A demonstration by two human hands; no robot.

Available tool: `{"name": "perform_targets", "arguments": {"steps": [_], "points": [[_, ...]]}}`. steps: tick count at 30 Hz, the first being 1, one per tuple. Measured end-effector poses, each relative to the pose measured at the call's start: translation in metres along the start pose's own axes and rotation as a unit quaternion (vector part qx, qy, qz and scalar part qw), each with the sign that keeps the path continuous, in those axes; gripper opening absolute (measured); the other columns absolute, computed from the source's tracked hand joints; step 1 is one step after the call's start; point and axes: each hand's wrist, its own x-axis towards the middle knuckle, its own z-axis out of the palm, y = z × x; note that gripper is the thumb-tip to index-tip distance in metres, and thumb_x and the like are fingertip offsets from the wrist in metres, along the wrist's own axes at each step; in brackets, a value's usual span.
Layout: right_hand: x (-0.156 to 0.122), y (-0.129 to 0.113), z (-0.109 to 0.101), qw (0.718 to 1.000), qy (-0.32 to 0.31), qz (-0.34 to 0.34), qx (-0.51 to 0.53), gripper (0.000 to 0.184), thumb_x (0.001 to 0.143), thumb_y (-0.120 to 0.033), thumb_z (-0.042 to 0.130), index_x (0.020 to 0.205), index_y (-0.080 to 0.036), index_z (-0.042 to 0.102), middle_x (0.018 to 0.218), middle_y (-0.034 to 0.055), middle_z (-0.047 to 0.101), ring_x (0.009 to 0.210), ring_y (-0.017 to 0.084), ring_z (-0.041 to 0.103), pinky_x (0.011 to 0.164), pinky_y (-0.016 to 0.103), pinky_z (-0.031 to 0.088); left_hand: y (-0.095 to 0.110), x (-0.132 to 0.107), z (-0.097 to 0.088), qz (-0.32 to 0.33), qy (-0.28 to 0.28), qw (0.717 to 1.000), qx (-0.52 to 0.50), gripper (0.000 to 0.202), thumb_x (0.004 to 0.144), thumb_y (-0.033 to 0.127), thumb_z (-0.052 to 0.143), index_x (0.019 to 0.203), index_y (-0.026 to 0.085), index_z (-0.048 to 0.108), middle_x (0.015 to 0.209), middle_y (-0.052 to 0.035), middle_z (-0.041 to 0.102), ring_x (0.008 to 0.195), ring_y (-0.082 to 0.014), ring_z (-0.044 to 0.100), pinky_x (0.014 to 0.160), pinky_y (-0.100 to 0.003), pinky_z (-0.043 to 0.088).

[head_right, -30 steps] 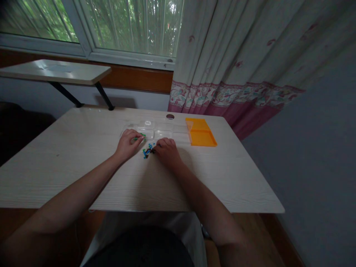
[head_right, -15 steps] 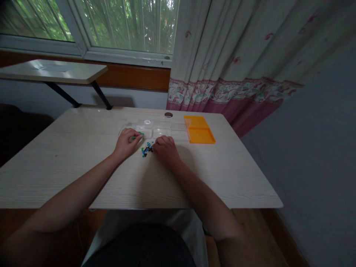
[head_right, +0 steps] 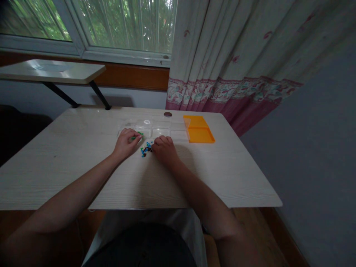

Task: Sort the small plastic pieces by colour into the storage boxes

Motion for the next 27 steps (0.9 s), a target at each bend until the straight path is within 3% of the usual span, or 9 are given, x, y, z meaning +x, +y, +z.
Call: {"name": "perform_targets", "arguments": {"steps": [8,18,27], "points": [[0.0,-0.001,0.002,1.0,0.012,0.014,0.007,0.012,0.093,-0.021,0.059,0.087,-0.021,0.069,0.094,0.0063,0.065,0.098,0.023,0.047,0.085,0.037,0.029,-0.005,-0.001,0.001,0.0,-0.001,1.0,0.004,0.024,0.091,0.039,0.056,0.082,0.021,0.069,0.087,-0.0059,0.069,0.088,-0.0217,0.058,0.087,-0.039,0.043],[-0.006,0.018,0.01,0.98,0.094,0.118,0.127,0.011,0.091,-0.025,0.058,0.086,-0.019,0.065,0.091,0.006,0.064,0.092,0.022,0.052,0.081,0.033,0.035,-0.026,0.002,-0.001,-0.053,0.034,0.995,0.073,0.027,0.091,0.04,0.056,0.085,0.021,0.075,0.086,-0.0065,0.066,0.09,-0.0238,0.052,0.086,-0.041,0.042],[-0.006,0.017,0.008,0.967,0.126,0.123,0.183,0.018,0.093,-0.032,0.054,0.084,-0.019,0.062,0.087,0.0062,0.063,0.089,0.022,0.053,0.083,0.034,0.038,-0.022,0.002,-0.005,-0.049,0.038,0.995,0.075,0.027,0.094,0.035,0.053,0.097,0.021,0.075,0.09,-0.0069,0.062,0.092,-0.0237,0.051,0.088,-0.041,0.041]]}}
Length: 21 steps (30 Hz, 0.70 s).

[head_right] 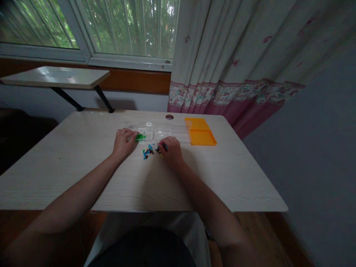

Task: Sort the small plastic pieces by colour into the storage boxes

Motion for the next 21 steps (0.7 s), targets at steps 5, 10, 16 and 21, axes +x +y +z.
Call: {"name": "perform_targets", "arguments": {"steps": [5,10,16,21], "points": [[0.003,-0.004,0.004,0.996,0.022,0.018,0.085,0.025,0.094,-0.038,0.052,0.079,-0.019,0.06,0.082,0.0049,0.062,0.084,0.019,0.055,0.082,0.033,0.041,0.027,-0.006,-0.004,0.091,-0.036,0.994,-0.041,0.024,0.094,0.035,0.053,0.103,0.022,0.072,0.093,-0.0066,0.062,0.095,-0.0223,0.052,0.088,-0.039,0.042],[0.004,-0.015,0.01,0.98,-0.005,0.062,0.191,0.033,0.092,-0.048,0.052,0.08,-0.019,0.063,0.079,0.0031,0.062,0.079,0.017,0.057,0.075,0.029,0.043,0.048,-0.014,-0.002,0.195,-0.093,0.974,-0.068,0.029,0.092,0.04,0.058,0.115,0.025,0.067,0.096,-0.0061,0.062,0.097,-0.0223,0.051,0.087,-0.038,0.042],[0.003,-0.019,0.014,0.958,-0.029,0.099,0.266,0.037,0.09,-0.054,0.053,0.08,-0.019,0.063,0.075,0.0019,0.062,0.074,0.016,0.057,0.069,0.028,0.044,0.047,-0.015,-0.001,0.202,-0.058,0.976,-0.062,0.023,0.091,0.04,0.059,0.101,0.022,0.07,0.091,-0.0058,0.064,0.093,-0.0213,0.052,0.084,-0.037,0.043],[0.002,-0.02,0.014,0.959,-0.021,0.105,0.264,0.035,0.09,-0.052,0.054,0.082,-0.02,0.063,0.078,0.0029,0.063,0.075,0.016,0.058,0.069,0.028,0.045,0.047,-0.015,-0.003,0.206,-0.044,0.976,-0.056,0.022,0.091,0.038,0.06,0.101,0.022,0.071,0.09,-0.0057,0.065,0.092,-0.0208,0.053,0.082,-0.037,0.042]]}}
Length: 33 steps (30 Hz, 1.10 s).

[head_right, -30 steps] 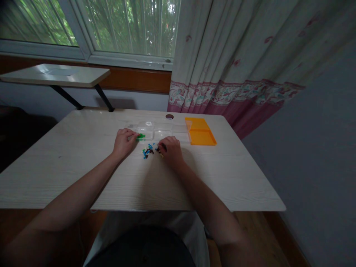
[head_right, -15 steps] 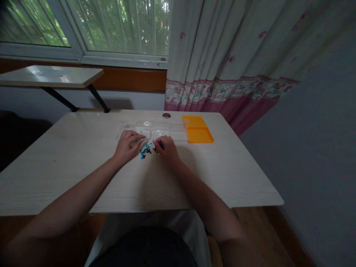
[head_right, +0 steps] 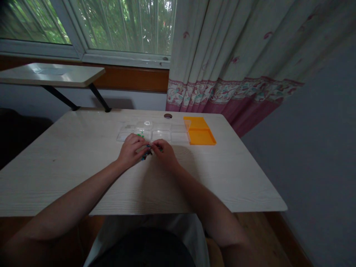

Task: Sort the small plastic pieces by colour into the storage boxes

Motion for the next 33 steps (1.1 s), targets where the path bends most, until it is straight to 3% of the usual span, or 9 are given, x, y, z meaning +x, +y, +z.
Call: {"name": "perform_targets", "arguments": {"steps": [11,16,20,25,33], "points": [[0.0,0.004,-0.002,0.986,0.014,-0.091,-0.137,0.02,0.093,-0.03,0.053,0.085,-0.019,0.067,0.082,0.0043,0.065,0.082,0.018,0.057,0.08,0.032,0.042,-0.007,0.001,0.002,-0.011,-0.019,1.0,-0.007,0.02,0.093,0.033,0.057,0.096,0.023,0.074,0.088,-0.0055,0.065,0.088,-0.0198,0.054,0.079,-0.035,0.043],[-0.002,0.006,-0.007,0.959,-0.037,-0.132,-0.25,0.015,0.092,-0.025,0.057,0.095,-0.02,0.071,0.09,0.0055,0.066,0.091,0.02,0.054,0.084,0.034,0.037,-0.036,-0.002,-0.005,-0.113,0.035,0.993,0.024,0.024,0.094,0.035,0.054,0.094,0.022,0.075,0.088,-0.0067,0.064,0.09,-0.0219,0.054,0.083,-0.039,0.043],[-0.008,0.001,0.001,0.933,-0.099,-0.18,-0.297,0.02,0.085,-0.038,0.072,0.101,-0.026,0.071,0.099,0.004,0.065,0.098,0.021,0.052,0.087,0.034,0.033,-0.052,-0.004,-0.007,-0.18,0.074,0.979,0.055,0.026,0.093,0.036,0.053,0.094,0.022,0.075,0.089,-0.0063,0.063,0.091,-0.0229,0.054,0.086,-0.04,0.043],[-0.013,-0.01,0.014,0.892,-0.109,-0.203,-0.389,0.035,0.083,-0.052,0.069,0.099,-0.022,0.067,0.098,0.0067,0.061,0.098,0.024,0.048,0.085,0.036,0.031,-0.05,-0.004,-0.004,-0.159,0.067,0.984,0.05,0.028,0.094,0.039,0.053,0.093,0.021,0.075,0.089,-0.0063,0.063,0.091,-0.023,0.053,0.085,-0.039,0.043],[-0.007,-0.011,-0.001,0.878,-0.091,-0.163,-0.44,0.014,0.089,-0.03,0.066,0.099,-0.022,0.065,0.101,0.0062,0.06,0.1,0.023,0.046,0.086,0.035,0.03,-0.051,-0.005,-0.003,-0.142,0.072,0.986,0.047,0.027,0.094,0.038,0.053,0.092,0.022,0.074,0.086,-0.0063,0.062,0.088,-0.0224,0.052,0.083,-0.04,0.042]]}}
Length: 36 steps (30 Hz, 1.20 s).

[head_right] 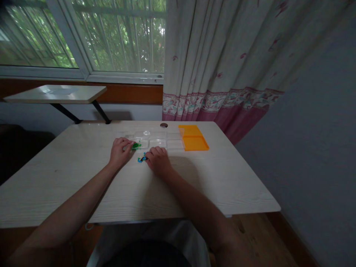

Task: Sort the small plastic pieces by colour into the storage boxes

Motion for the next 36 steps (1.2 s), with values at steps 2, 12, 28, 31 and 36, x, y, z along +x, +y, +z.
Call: {"name": "perform_targets", "arguments": {"steps": [2,12,28,31,36], "points": [[-0.001,0.004,-0.001,1.0,0.003,0.002,-0.002,0.012,0.089,-0.029,0.066,0.099,-0.023,0.067,0.101,0.006,0.06,0.1,0.023,0.045,0.086,0.035,0.03,0.0,0.0,0.0,0.002,0.001,1.0,0.003,0.027,0.094,0.037,0.053,0.092,0.021,0.074,0.086,-0.0065,0.062,0.088,-0.0224,0.052,0.083,-0.04,0.042],[0.0,-0.002,-0.002,0.999,-0.016,-0.046,-0.012,0.011,0.09,-0.028,0.064,0.098,-0.024,0.069,0.101,0.0054,0.061,0.1,0.022,0.045,0.087,0.037,0.028,0.003,0.0,0.001,0.009,-0.015,1.0,-0.002,0.025,0.094,0.036,0.054,0.092,0.021,0.074,0.086,-0.007,0.062,0.088,-0.022,0.052,0.083,-0.039,0.042],[0.0,-0.007,0.012,0.999,0.004,-0.043,0.004,0.015,0.095,-0.027,0.058,0.09,-0.023,0.071,0.099,0.0055,0.065,0.1,0.022,0.046,0.091,0.038,0.028,0.004,0.0,0.002,0.015,-0.018,1.0,-0.018,0.024,0.094,0.035,0.053,0.09,0.022,0.073,0.086,-0.007,0.063,0.089,-0.0223,0.053,0.082,-0.04,0.042],[0.0,-0.005,0.011,0.999,0.006,-0.035,0.013,0.012,0.093,-0.026,0.06,0.091,-0.022,0.071,0.098,0.0053,0.065,0.099,0.022,0.047,0.091,0.038,0.029,0.003,0.0,0.002,0.007,-0.014,1.0,-0.002,0.024,0.093,0.036,0.055,0.091,0.022,0.074,0.086,-0.0069,0.062,0.089,-0.0227,0.052,0.082,-0.04,0.043],[-0.001,0.003,0.007,0.997,0.032,0.009,0.07,0.011,0.092,-0.027,0.062,0.09,-0.022,0.072,0.094,0.0044,0.065,0.095,0.02,0.05,0.086,0.036,0.031,-0.005,-0.002,0.005,-0.005,0.001,0.999,0.031,0.023,0.091,0.034,0.057,0.096,0.023,0.076,0.088,-0.0073,0.062,0.089,-0.0241,0.051,0.082,-0.041,0.042]]}}
